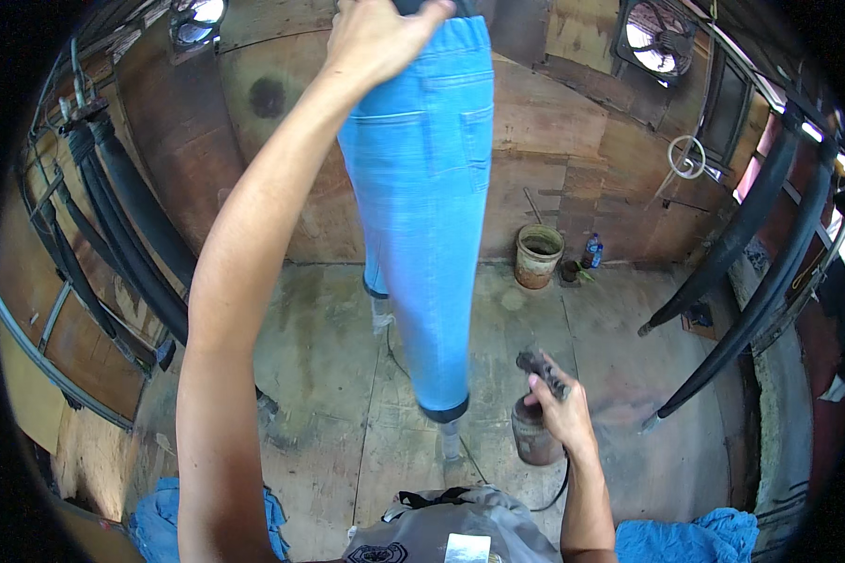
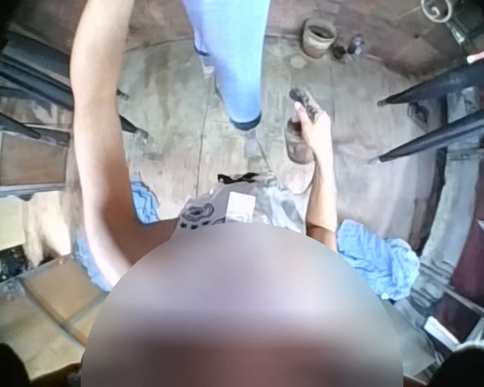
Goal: The person repeatedly picks up light blue jeans, hangs them on a vertical pipe, and sprays them with a handheld spray gun. The person handles the jeans one at a time, adjusting their position before spraying and then removing them to repeat the process.
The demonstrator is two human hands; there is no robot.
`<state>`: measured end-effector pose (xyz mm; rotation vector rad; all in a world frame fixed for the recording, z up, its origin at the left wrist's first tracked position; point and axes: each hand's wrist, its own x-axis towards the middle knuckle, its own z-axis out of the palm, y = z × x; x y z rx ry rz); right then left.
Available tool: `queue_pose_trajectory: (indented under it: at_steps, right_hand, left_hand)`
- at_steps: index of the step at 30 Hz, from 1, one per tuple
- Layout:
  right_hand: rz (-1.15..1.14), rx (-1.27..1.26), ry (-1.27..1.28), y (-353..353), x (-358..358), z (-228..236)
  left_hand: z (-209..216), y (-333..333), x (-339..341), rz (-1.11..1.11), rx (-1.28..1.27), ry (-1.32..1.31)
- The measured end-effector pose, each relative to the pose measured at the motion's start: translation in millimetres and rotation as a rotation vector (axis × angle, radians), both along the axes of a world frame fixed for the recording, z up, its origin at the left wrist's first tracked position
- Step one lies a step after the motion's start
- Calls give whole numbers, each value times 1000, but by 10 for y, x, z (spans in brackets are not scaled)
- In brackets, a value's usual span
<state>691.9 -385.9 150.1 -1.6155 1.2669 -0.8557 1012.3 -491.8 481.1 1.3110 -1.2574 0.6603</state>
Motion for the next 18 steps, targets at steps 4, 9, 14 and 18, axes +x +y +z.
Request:
queue_pose_trajectory:
  at_steps: [4,9,14,18]
  right_hand:
    - [-5,-188,-206,-188,48,407]
    - [30,-553,-388,-244,53,1181]
    - [-21,-572,-511,-52,28,1608]
    - [-4,-413,-445,4,64,1491]
  left_hand:
    - [112,281,-212,154,94,96]
    - [279,341,141,31,120,138]
    - [328,239,563,-401,324,183]
    - [279,86,1010,-529,423,292]
